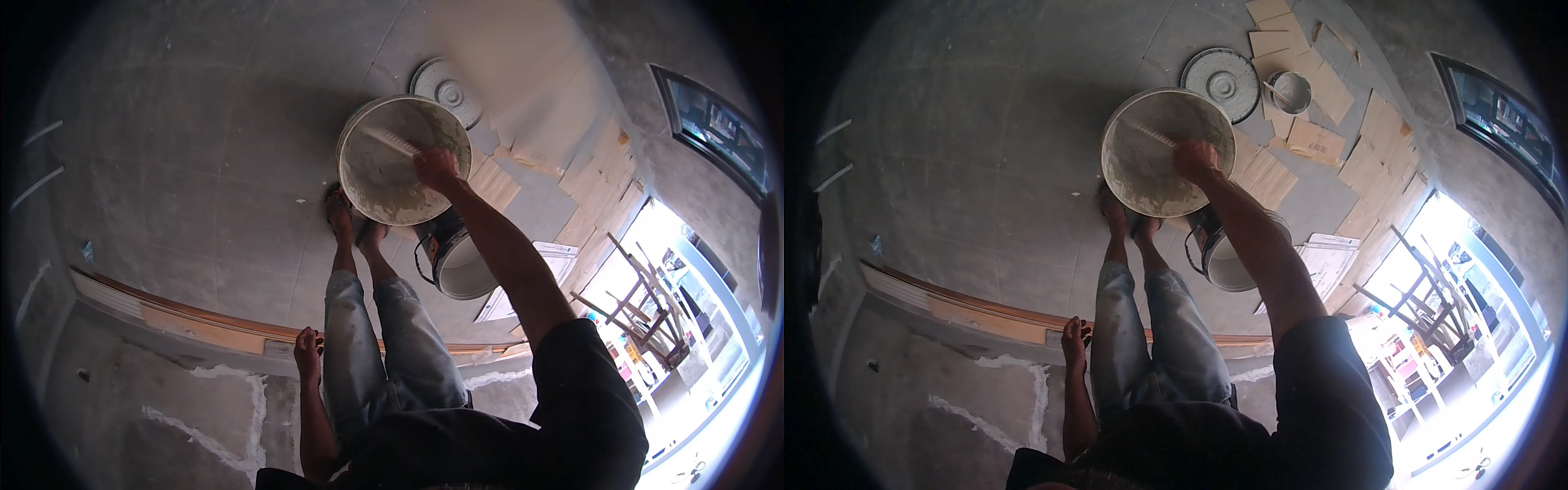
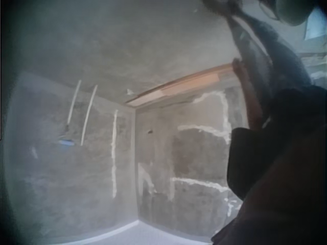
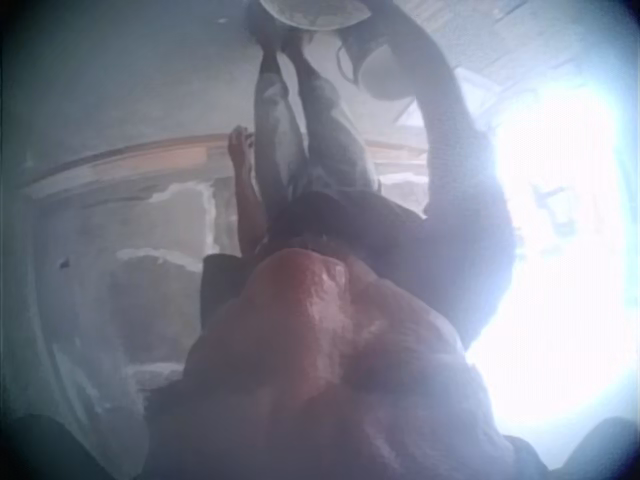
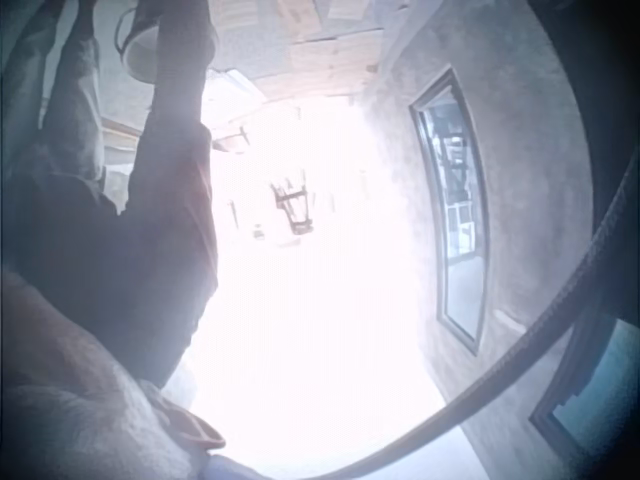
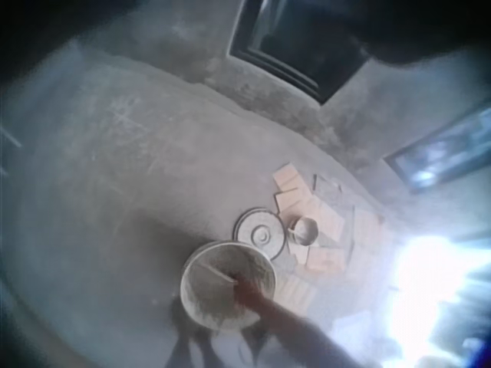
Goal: The person pours white liquid from one bucket into another, moves a piece of cardboard, and then stirs the liquid in the bucket with a flat wooden tool.
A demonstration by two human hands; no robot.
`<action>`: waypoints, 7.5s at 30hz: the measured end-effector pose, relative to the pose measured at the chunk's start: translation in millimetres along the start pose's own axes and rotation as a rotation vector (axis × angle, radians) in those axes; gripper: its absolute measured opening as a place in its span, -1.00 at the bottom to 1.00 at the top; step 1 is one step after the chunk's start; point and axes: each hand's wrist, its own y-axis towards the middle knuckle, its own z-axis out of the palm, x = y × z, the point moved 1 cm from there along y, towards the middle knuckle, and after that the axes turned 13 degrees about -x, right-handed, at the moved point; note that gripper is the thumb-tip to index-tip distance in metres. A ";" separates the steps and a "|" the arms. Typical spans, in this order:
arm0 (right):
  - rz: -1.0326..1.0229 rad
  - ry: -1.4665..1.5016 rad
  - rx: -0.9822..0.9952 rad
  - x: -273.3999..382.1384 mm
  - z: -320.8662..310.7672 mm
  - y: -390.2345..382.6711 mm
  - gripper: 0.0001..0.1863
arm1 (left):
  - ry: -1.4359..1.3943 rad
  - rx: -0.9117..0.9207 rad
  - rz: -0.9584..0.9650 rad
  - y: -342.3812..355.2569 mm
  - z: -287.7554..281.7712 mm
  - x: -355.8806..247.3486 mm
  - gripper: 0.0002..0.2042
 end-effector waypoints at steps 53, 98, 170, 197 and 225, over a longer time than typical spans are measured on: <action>0.607 0.531 -0.328 11.4 25.3 -31.7 -0.55 | 0.109 0.029 0.015 -12.0 -0.5 -28.9 -0.50; -0.379 -0.078 0.002 12.1 56.3 -95.7 -0.59 | 0.234 0.046 0.087 -15.6 -6.5 -57.4 -0.42; -0.593 0.208 -0.107 3.0 7.2 -20.7 -0.51 | -0.100 0.015 0.142 7.9 -1.5 -6.5 -0.54; 0.563 0.686 -0.514 9.6 12.5 -71.4 -0.61 | 0.035 0.007 0.090 -1.0 -20.0 -15.8 -0.52; 0.504 0.652 -0.360 6.9 20.7 -51.9 -0.64 | 0.123 0.031 0.037 -7.4 -12.6 -31.9 -0.43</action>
